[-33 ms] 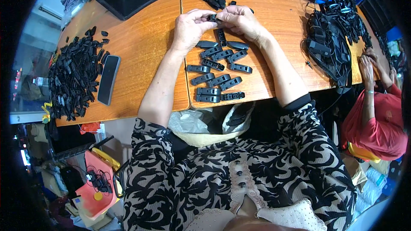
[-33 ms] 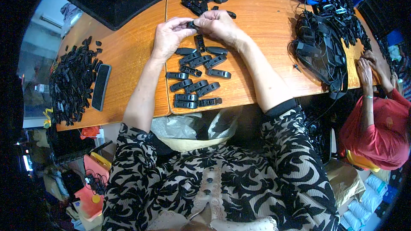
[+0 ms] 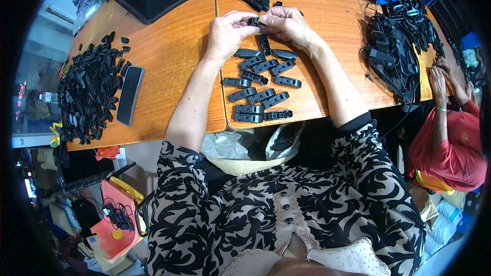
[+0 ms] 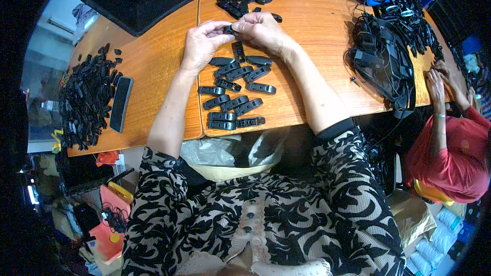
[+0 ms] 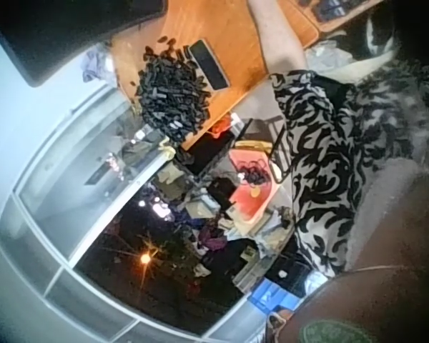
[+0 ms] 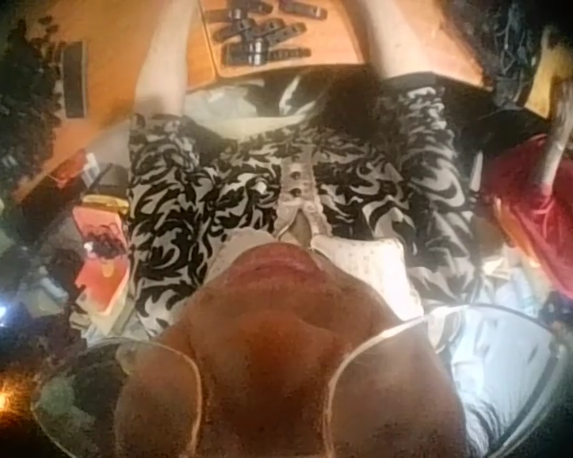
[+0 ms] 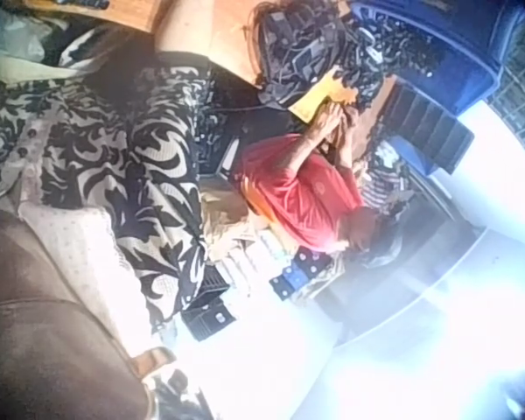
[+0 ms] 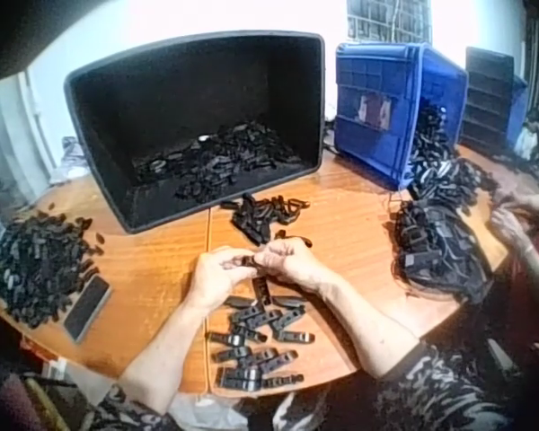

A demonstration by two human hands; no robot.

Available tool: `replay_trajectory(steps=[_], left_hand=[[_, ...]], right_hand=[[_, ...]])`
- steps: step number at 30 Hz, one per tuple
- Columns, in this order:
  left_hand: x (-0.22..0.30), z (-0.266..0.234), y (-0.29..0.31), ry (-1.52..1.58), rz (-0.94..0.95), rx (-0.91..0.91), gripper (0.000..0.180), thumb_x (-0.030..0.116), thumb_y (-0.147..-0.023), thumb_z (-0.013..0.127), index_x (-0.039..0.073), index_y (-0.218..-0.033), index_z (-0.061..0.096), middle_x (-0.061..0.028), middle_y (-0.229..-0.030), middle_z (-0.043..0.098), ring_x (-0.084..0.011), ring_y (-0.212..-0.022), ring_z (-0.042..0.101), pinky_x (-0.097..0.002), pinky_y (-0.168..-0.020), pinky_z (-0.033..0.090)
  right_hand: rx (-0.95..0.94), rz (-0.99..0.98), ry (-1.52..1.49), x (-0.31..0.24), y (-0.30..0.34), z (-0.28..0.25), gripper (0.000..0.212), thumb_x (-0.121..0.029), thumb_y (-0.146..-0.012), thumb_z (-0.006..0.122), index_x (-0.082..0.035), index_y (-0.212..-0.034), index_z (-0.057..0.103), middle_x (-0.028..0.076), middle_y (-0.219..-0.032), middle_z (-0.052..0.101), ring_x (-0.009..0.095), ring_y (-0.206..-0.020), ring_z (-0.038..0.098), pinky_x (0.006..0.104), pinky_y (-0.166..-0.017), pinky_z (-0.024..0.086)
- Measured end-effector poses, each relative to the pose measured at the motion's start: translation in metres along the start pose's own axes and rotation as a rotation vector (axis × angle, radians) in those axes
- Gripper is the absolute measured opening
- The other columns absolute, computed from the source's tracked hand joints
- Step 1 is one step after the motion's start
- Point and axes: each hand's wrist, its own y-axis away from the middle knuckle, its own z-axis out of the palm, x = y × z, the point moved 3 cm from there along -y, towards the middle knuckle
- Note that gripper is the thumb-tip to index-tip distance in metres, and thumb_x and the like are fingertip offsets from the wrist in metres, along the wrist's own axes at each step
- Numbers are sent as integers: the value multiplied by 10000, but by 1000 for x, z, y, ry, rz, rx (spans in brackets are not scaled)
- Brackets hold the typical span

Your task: The person assembles plastic buckle components by hand, fitting the small plastic pieces together and placing them on the table, then pulls additional plastic pieces from a bin onto the work surface.

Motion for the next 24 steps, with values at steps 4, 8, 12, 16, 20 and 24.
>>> replay_trajectory(steps=[4,8,12,16,20,24], left_hand=[[6,0,0,-90,-1,-16,319,39,-728,815,70,-1039,752,-23,-876,701,-94,-773,634,-233,-716,534],[8,1,1,-82,-18,-25,324,41,-729,815,65,-1045,748,-35,-907,716,-104,-807,657,-237,-740,544],[2,2,0,28,-72,-30,325,44,-734,817,54,-1050,744,-65,-937,733,-112,-833,672,-248,-756,552],[1,4,1,57,-82,-24,321,40,-743,811,40,-1055,739,-80,-945,741,-119,-833,682,-254,-759,556],[4,3,0,24,-78,-14,314,38,-749,807,29,-1055,737,-75,-943,741,-120,-835,683,-253,-763,557],[3,0,-1,72,-114,-28,312,47,-750,811,38,-1054,740,-68,-930,740,-115,-835,678,-252,-763,556]], right_hand=[[-2,7,-44,-2,0,-5,158,-210,-902,676,-71,-828,687,-37,-643,547,46,-522,423,206,-467,301],[-17,4,-65,-1,0,-6,163,-212,-890,682,-74,-803,681,-36,-638,548,46,-506,414,209,-454,290],[-28,17,-72,0,-1,-7,165,-216,-892,681,-79,-799,678,-35,-635,545,44,-496,407,211,-441,278],[-3,45,-93,1,-2,-7,162,-215,-900,676,-81,-810,675,-37,-628,534,40,-482,395,207,-422,262],[3,45,-145,3,-3,-10,157,-220,-902,683,-83,-827,666,-43,-622,522,38,-473,391,202,-414,256],[-18,27,-124,3,-3,-8,162,-225,-902,689,-84,-828,659,-48,-620,516,36,-472,390,201,-413,256]])
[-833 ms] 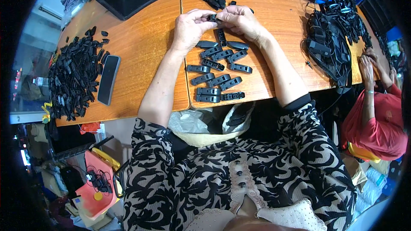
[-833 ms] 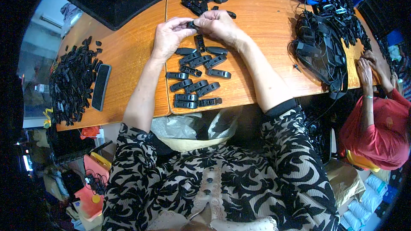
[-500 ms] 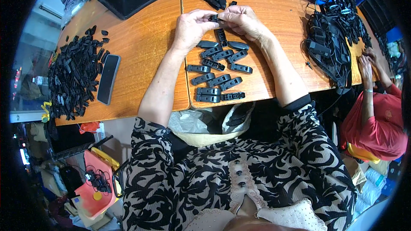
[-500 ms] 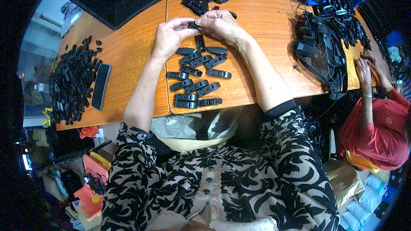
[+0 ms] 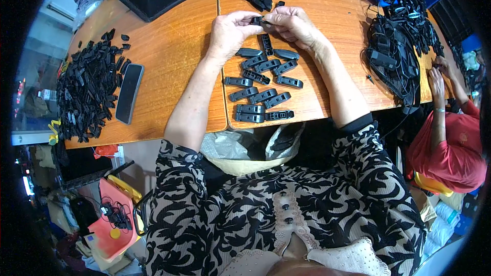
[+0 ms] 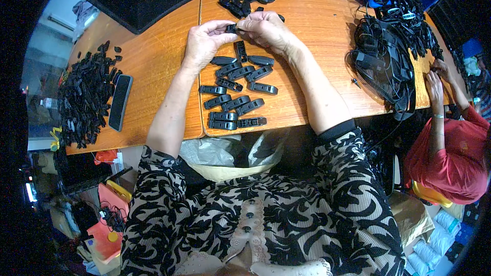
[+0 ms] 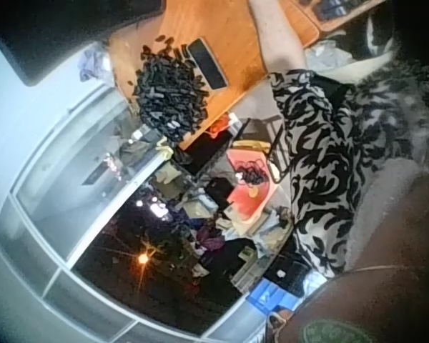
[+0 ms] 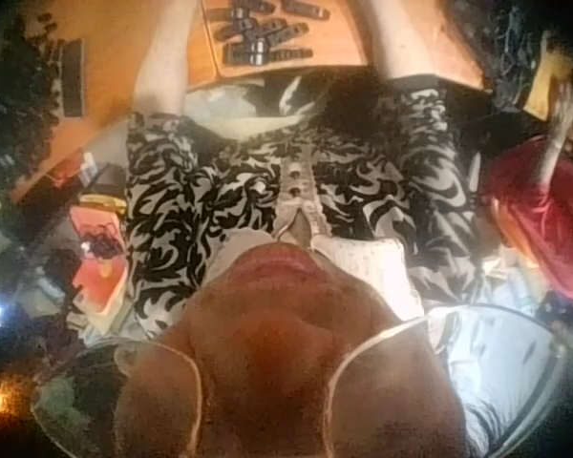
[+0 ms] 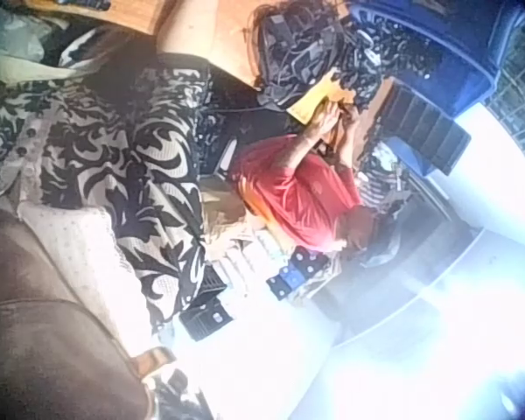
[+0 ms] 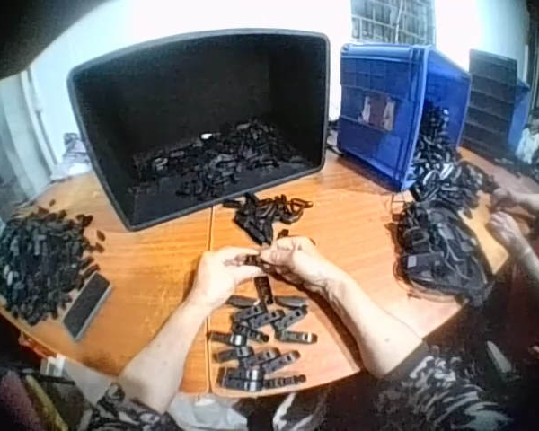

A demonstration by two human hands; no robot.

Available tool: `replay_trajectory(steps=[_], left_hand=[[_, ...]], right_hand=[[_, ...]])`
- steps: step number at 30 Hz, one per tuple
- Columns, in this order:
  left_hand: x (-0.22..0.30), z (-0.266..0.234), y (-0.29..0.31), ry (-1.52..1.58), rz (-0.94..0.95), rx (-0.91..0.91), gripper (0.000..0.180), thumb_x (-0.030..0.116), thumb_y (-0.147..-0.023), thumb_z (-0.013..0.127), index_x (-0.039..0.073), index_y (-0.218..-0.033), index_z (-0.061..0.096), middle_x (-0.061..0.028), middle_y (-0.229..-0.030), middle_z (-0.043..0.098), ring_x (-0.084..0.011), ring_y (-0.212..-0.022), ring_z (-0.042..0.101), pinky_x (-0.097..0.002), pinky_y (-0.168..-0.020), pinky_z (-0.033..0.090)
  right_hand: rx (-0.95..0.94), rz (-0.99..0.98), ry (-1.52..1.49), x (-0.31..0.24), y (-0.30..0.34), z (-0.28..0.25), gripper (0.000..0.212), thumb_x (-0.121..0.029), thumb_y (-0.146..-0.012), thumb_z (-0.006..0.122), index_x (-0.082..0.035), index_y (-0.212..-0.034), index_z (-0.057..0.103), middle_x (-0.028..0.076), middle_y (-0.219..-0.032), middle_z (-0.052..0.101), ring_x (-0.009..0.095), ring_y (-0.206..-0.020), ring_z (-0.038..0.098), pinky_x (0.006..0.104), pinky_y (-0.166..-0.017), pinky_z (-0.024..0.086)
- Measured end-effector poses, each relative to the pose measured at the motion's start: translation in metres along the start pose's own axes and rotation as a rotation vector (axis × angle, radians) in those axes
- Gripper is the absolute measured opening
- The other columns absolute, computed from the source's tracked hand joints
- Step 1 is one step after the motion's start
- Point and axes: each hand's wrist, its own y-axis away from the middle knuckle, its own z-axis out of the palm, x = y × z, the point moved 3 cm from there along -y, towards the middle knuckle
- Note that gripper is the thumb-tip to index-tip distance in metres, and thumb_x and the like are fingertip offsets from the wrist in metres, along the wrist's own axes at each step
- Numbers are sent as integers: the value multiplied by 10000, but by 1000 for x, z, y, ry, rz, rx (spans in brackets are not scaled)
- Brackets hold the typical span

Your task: The person assembles plastic buckle components by hand, fitting the small plastic pieces together and placing them on the table, then pulls additional plastic pieces from a bin onto the work surface.

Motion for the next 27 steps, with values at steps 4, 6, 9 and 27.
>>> replay_trajectory(steps=[4,6,9,27], left_hand=[[4,1,2,-46,7,14,320,54,-745,816,47,-1056,742,-59,-913,737,-106,-811,665,-247,-754,552],[7,1,3,-67,10,16,321,59,-742,820,49,-1054,744,-58,-908,736,-104,-807,662,-245,-748,550],[6,1,3,-93,14,22,322,65,-735,824,56,-1047,748,-56,-897,733,-103,-801,661,-243,-738,548],[13,-5,6,325,59,-41,278,-7,-763,774,38,-1036,749,-84,-984,732,-137,-868,687,-253,-791,559]], right_hand=[[-1,-6,11,2,-1,-2,165,-226,-906,686,-79,-835,665,-51,-622,518,35,-473,383,202,-416,256],[-3,-6,18,3,-1,-2,168,-228,-907,686,-78,-834,667,-53,-619,516,35,-473,379,204,-419,257],[-20,-19,52,0,1,1,183,-237,-908,688,-81,-814,670,-51,-614,520,36,-476,375,212,-426,261],[-43,-27,236,-9,10,11,352,-409,-899,699,-60,-865,672,-11,-699,590,63,-566,471,223,-505,352]])
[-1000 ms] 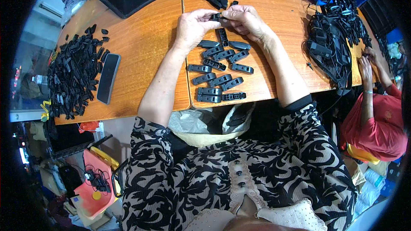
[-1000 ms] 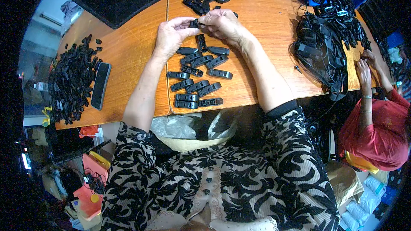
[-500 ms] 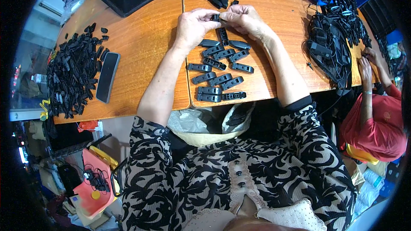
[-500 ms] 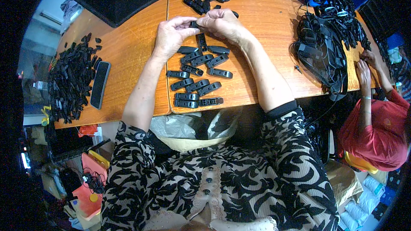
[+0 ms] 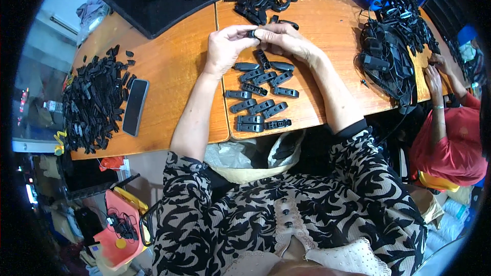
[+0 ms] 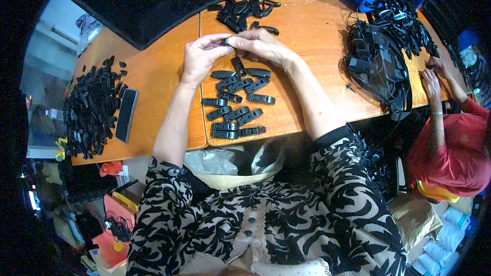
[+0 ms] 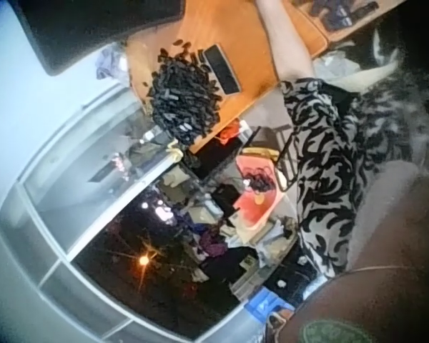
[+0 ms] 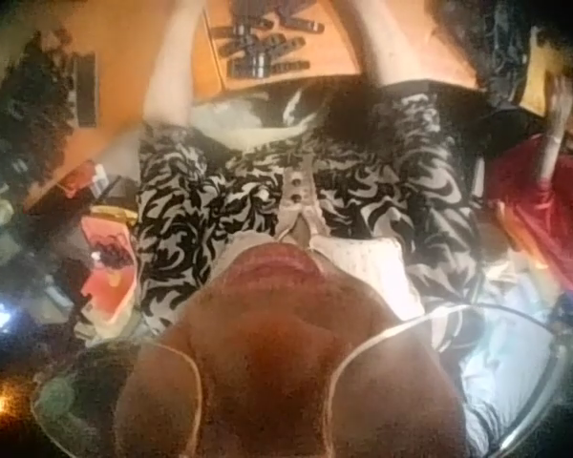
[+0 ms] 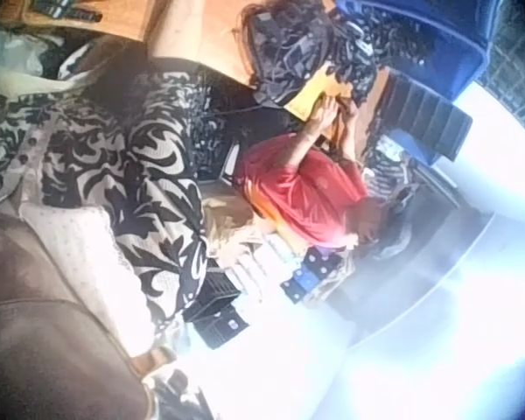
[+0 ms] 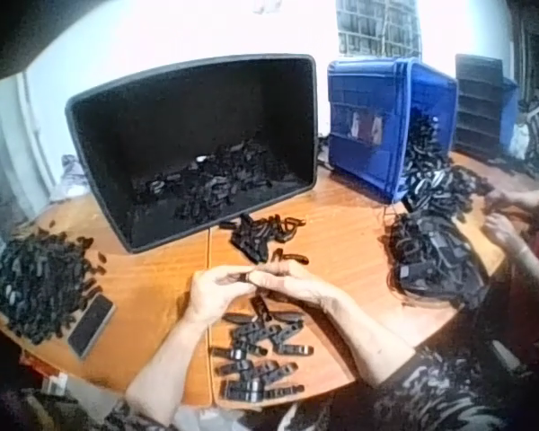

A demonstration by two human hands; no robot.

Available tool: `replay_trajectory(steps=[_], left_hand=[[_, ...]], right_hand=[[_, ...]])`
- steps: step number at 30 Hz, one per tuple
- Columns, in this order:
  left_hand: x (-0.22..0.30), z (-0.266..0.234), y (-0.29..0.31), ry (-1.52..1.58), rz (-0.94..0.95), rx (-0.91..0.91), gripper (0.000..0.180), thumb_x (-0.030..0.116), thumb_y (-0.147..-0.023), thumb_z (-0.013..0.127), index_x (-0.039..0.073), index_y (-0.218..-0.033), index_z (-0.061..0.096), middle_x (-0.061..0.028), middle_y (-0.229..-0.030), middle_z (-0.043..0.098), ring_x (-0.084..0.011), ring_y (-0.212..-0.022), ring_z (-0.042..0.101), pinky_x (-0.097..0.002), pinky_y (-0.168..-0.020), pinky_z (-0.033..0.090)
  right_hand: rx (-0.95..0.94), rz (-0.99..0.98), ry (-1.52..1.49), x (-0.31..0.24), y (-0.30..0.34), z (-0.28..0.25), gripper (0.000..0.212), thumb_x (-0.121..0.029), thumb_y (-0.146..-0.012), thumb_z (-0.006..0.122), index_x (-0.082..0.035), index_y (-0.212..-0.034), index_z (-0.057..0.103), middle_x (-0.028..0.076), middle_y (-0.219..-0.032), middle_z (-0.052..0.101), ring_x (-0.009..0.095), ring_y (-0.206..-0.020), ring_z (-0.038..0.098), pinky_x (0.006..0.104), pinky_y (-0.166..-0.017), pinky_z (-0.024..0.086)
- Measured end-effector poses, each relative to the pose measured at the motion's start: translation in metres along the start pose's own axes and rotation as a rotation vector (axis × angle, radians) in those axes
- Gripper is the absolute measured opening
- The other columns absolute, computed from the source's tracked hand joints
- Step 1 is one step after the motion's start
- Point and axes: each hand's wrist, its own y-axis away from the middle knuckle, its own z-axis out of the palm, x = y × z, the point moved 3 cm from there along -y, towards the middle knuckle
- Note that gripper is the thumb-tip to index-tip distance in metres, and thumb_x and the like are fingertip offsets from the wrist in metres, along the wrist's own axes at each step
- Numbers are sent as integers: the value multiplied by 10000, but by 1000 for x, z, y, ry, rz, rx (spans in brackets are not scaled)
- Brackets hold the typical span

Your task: The person assembles plastic buckle components by hand, fitting the small plastic pieces together and placing them on the table, then pulls additional plastic pieces from a bin onto the work surface.

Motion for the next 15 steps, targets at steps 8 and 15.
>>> replay_trajectory(steps=[8,15], left_hand=[[1,-9,-7,-335,36,-276,444,84,-793,771,37,-1222,670,-36,-1289,624,-54,-928,571,-226,-812,484],[-12,-21,-39,-399,-42,-35,387,188,-907,667,79,-1277,642,-67,-1200,608,-104,-989,553,-253,-866,465]], right_hand=[[36,-88,350,18,-11,-9,407,-438,-819,776,-76,-677,655,10,-577,563,114,-550,484,315,-521,381],[516,-367,969,-4,-2,-17,345,-403,-880,668,-67,-813,714,133,-774,687,315,-750,680,458,-698,529]])
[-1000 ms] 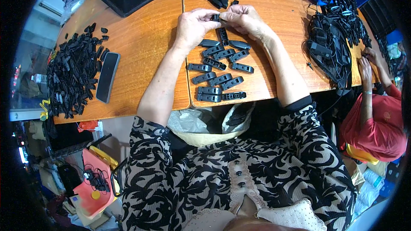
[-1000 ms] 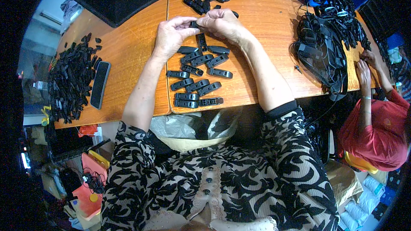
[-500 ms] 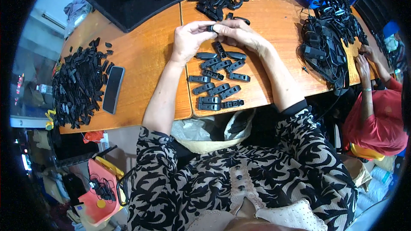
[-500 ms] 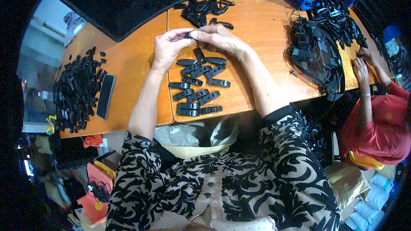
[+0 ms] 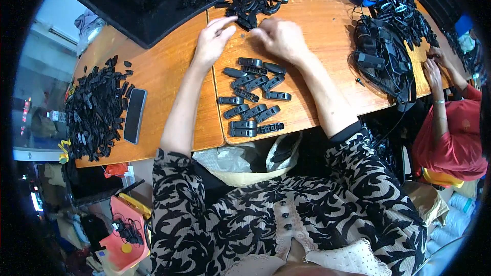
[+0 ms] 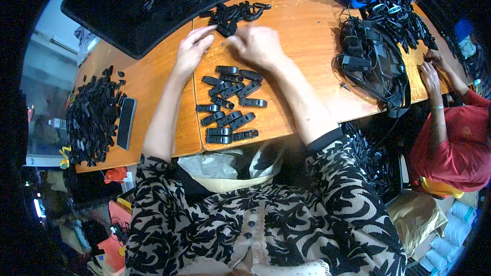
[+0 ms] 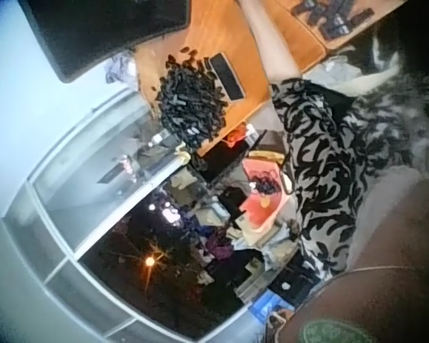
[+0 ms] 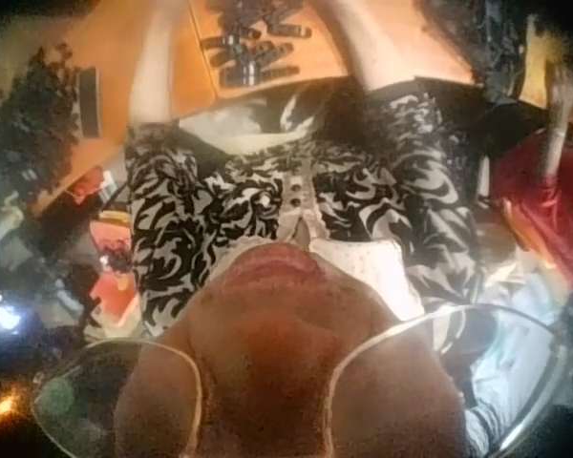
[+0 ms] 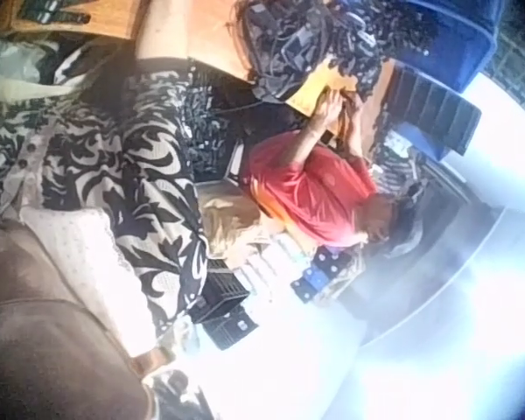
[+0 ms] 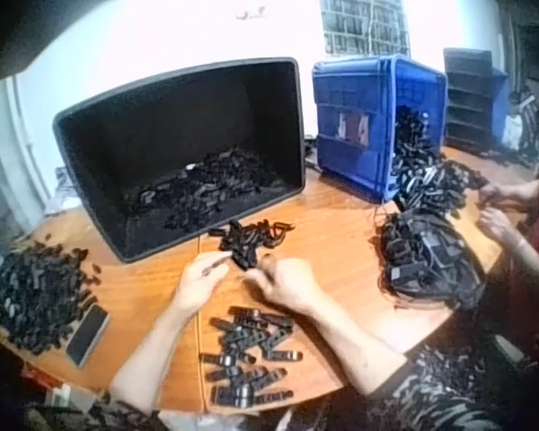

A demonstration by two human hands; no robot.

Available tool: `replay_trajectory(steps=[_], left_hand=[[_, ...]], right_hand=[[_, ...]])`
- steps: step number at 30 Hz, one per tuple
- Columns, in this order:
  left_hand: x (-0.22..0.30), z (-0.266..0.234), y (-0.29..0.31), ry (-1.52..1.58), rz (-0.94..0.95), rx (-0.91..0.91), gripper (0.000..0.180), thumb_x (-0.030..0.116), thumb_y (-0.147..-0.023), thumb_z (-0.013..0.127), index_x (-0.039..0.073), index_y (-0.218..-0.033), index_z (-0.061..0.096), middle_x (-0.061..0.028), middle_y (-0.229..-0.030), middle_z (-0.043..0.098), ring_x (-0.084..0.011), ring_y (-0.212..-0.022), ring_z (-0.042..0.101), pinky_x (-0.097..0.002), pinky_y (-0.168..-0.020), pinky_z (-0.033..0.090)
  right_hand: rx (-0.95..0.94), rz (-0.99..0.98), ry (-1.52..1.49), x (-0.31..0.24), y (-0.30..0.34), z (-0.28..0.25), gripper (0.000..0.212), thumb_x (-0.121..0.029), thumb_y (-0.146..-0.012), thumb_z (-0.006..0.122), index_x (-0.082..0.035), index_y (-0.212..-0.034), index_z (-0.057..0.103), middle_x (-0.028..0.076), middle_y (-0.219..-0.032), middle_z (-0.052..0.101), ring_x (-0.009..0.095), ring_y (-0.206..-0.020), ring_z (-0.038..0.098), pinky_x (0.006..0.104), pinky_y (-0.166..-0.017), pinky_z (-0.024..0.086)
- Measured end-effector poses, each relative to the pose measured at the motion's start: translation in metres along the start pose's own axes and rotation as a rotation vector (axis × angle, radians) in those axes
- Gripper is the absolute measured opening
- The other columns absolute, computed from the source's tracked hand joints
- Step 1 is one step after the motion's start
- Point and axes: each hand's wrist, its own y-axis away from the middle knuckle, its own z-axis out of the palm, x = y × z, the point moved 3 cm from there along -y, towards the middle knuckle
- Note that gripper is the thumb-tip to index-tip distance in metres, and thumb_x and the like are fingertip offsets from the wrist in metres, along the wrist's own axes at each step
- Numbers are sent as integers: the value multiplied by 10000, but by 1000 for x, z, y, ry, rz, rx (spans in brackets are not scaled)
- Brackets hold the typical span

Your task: The person assembles plastic buckle components by hand, fitting the small plastic pieces together and placing them on the table, then pulls additional plastic pieces from a bin onto the work surface.

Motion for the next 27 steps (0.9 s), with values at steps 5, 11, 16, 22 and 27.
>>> replay_trajectory(steps=[5,11,16,22,27], left_hand=[[18,24,-17,-841,410,-31,349,84,-858,640,74,-1207,668,-88,-1360,554,-306,-1178,554,-401,-1024,449],[4,25,2,-715,306,53,285,86,-851,672,104,-1133,713,-76,-1304,610,-273,-1170,587,-366,-1001,473],[7,12,16,-447,392,332,298,17,-855,648,77,-1142,702,-106,-1201,669,-281,-1121,627,-352,-991,479],[12,13,9,-732,-47,327,447,449,-890,647,53,-1091,699,-163,-1132,645,-327,-993,653,-419,-842,512],[22,14,4,-639,-139,130,334,335,-842,729,26,-971,729,-150,-895,718,-291,-830,689,-378,-761,528]], right_hand=[[94,83,414,32,3,4,204,-241,-857,657,-54,-927,705,143,-999,651,282,-975,628,418,-756,543],[77,41,244,27,0,8,186,-175,-868,606,-24,-967,653,195,-806,665,364,-813,660,475,-715,528],[44,175,-202,13,-5,8,259,-243,-914,567,6,-885,633,267,-822,659,421,-854,652,486,-748,516],[-182,210,-401,-9,4,15,271,-247,-952,580,7,-991,664,243,-898,671,369,-895,656,424,-803,501],[-83,19,-194,3,2,28,203,-141,-901,611,23,-1010,659,231,-1035,656,373,-986,640,428,-859,500]])
